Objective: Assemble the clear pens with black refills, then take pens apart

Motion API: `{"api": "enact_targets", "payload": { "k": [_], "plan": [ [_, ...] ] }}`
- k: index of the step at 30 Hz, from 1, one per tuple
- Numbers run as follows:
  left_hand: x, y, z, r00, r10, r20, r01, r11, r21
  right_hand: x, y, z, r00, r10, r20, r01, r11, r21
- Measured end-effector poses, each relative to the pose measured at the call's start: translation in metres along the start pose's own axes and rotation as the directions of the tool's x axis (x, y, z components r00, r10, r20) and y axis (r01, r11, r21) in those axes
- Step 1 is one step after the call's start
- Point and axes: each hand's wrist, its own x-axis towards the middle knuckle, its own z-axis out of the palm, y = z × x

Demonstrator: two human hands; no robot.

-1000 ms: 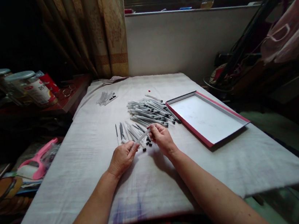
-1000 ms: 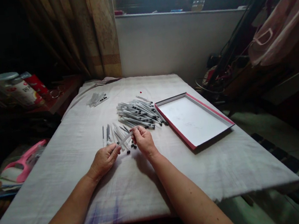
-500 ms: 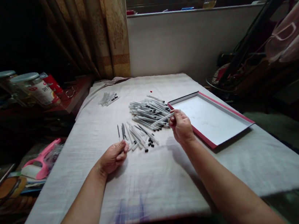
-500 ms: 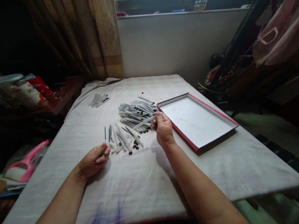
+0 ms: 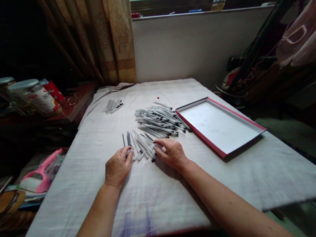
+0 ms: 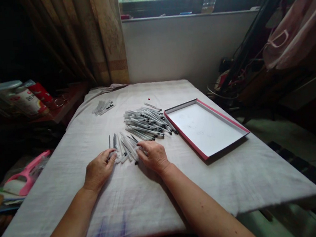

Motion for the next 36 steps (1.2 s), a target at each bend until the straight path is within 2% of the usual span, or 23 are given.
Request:
{"api": "enact_targets", "payload": {
  "k": [3,6,9,12,16,19,24,27,30,33,36],
  "plan": [
    [-0.003,0.006,0.002,0.997,0.081,0.009,-0.081,0.995,0.051,-0.002,-0.007,-0.001,0.996,-0.075,0.054,0.080,0.991,-0.110],
    [-0.005,0.007,0.003,0.994,0.111,0.017,-0.111,0.992,0.059,-0.002,-0.010,0.000,0.996,-0.074,0.057,0.080,0.990,-0.113],
    [-0.005,0.006,0.002,0.993,0.117,0.029,-0.119,0.992,0.050,0.000,-0.005,0.000,0.999,-0.035,0.020,0.036,0.998,-0.059],
    [-0.004,0.006,0.001,0.993,0.113,0.031,-0.115,0.992,0.043,0.007,0.011,-0.005,0.997,0.014,-0.073,-0.016,0.999,-0.035],
    [-0.002,0.004,0.000,0.997,0.062,0.034,-0.063,0.998,0.016,0.018,0.037,-0.021,0.972,0.120,-0.202,-0.161,0.966,-0.200],
    [-0.001,0.001,0.001,0.999,0.046,0.019,-0.046,0.999,-0.007,0.021,0.053,-0.030,0.958,0.183,-0.223,-0.253,0.904,-0.346],
    [-0.002,-0.001,0.002,0.998,0.056,0.001,-0.056,0.998,-0.023,0.019,0.061,-0.029,0.965,0.182,-0.190,-0.248,0.870,-0.425],
    [-0.003,-0.002,0.004,0.999,0.052,-0.005,-0.052,0.998,-0.047,0.019,0.058,-0.028,0.962,0.186,-0.201,-0.251,0.892,-0.376],
    [-0.003,-0.001,0.006,0.998,0.065,-0.022,-0.067,0.993,-0.101,0.018,0.054,-0.031,0.950,0.174,-0.258,-0.238,0.940,-0.244],
    [-0.003,-0.001,0.005,0.994,0.084,-0.070,-0.092,0.989,-0.119,0.016,0.047,-0.035,0.919,0.181,-0.351,-0.203,0.979,-0.028],
    [-0.003,0.000,0.002,0.979,0.125,-0.163,-0.141,0.986,-0.090,0.015,0.035,-0.035,0.871,0.283,-0.401,-0.200,0.951,0.237]
  ]
}}
